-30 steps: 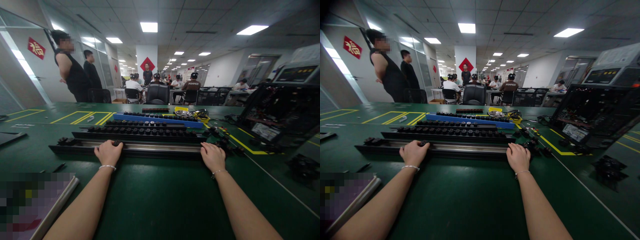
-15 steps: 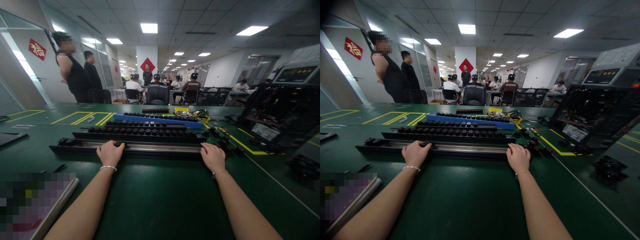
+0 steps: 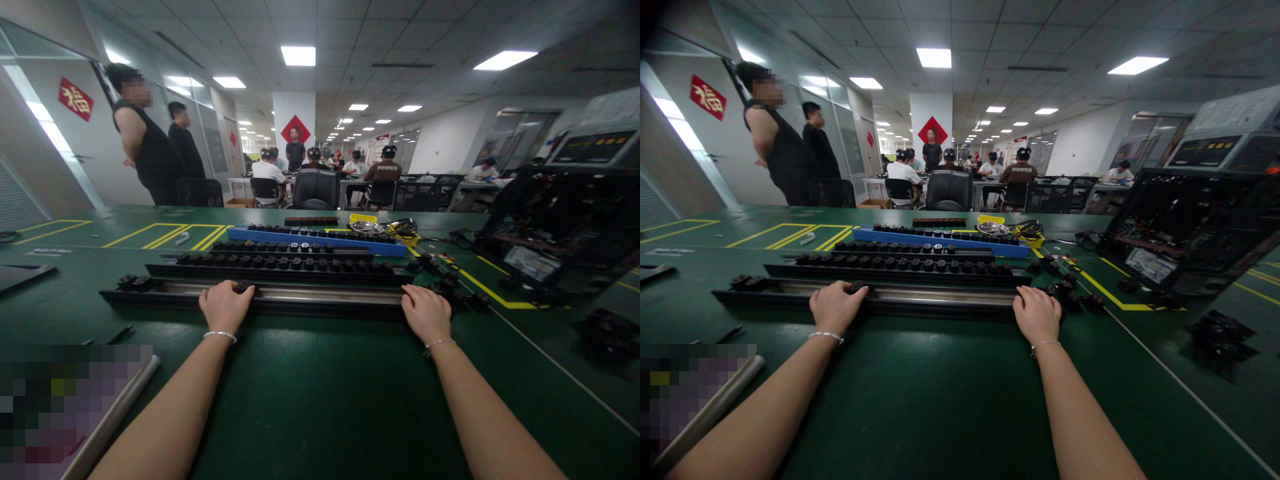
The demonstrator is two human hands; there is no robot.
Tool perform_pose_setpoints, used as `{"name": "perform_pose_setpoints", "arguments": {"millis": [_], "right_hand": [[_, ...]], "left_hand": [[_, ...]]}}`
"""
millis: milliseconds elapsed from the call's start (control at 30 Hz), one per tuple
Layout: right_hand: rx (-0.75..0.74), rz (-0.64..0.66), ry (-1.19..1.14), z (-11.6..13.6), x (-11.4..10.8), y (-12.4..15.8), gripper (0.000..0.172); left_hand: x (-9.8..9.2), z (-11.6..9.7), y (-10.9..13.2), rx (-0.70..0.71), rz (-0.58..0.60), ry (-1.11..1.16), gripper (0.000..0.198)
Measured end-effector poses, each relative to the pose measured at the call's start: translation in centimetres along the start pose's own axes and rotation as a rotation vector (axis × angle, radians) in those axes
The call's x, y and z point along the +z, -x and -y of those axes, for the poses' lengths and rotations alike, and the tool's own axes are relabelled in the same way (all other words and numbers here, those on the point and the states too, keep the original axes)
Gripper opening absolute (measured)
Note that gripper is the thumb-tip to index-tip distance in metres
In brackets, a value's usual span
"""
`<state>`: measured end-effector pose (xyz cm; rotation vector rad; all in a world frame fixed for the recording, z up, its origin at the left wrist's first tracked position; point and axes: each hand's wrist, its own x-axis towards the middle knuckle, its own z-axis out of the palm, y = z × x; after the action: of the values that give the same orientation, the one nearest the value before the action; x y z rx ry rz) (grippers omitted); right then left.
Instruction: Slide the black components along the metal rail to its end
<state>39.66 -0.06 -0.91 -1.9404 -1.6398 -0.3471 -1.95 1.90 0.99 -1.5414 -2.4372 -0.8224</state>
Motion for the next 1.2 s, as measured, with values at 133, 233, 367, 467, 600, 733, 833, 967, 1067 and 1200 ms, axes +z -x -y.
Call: {"name": "perform_pose_setpoints", "arguments": {"millis": [133,233,367,467,600,733,833,967,1067,1200], "right_hand": [[-0.007,-0.006,-0.002,0.0,0.0,0.0,0.04],[-0.019,-0.01,0.001,0.0,0.0,0.0,0.039],[-0.019,0.0,-0.001,-0.1,0.0,-0.1,0.039],[-0.017,0.006,-0.006,-0.1,-0.1,0.0,0.039],[-0.015,-0.007,-0.01,0.0,-0.1,0.0,0.039],[-0.02,-0.019,-0.015,0.0,-0.1,0.0,0.038],[-0.022,-0.018,-0.013,0.0,0.0,0.0,0.039],[-0.021,-0.013,-0.006,-0.1,0.0,-0.1,0.039],[-0.022,-0.003,0.001,0.0,-0.1,0.0,0.039],[-0.017,0.006,-0.002,0.0,-0.2,0.0,0.039]], "left_hand": [[0.0,-0.2,0.2,0.011,0.002,0.0,0.04],[0.1,-0.4,0.3,0.025,0.002,-0.001,0.04],[0.1,-0.6,0.5,0.042,-0.001,0.002,0.042],[0.0,-0.8,0.6,0.052,0.011,0.005,0.042],[-0.1,-1.0,0.6,0.053,0.023,-0.002,0.041],[-0.2,-1.1,0.7,0.054,0.03,0.0,0.041],[-0.2,-1.0,0.6,0.053,0.036,0.009,0.041],[-0.1,-1.0,0.7,0.057,0.038,0.019,0.042],[-0.1,-1.1,0.7,0.059,0.042,0.026,0.042],[0.0,-1.1,0.7,0.064,0.045,0.038,0.042]]}}
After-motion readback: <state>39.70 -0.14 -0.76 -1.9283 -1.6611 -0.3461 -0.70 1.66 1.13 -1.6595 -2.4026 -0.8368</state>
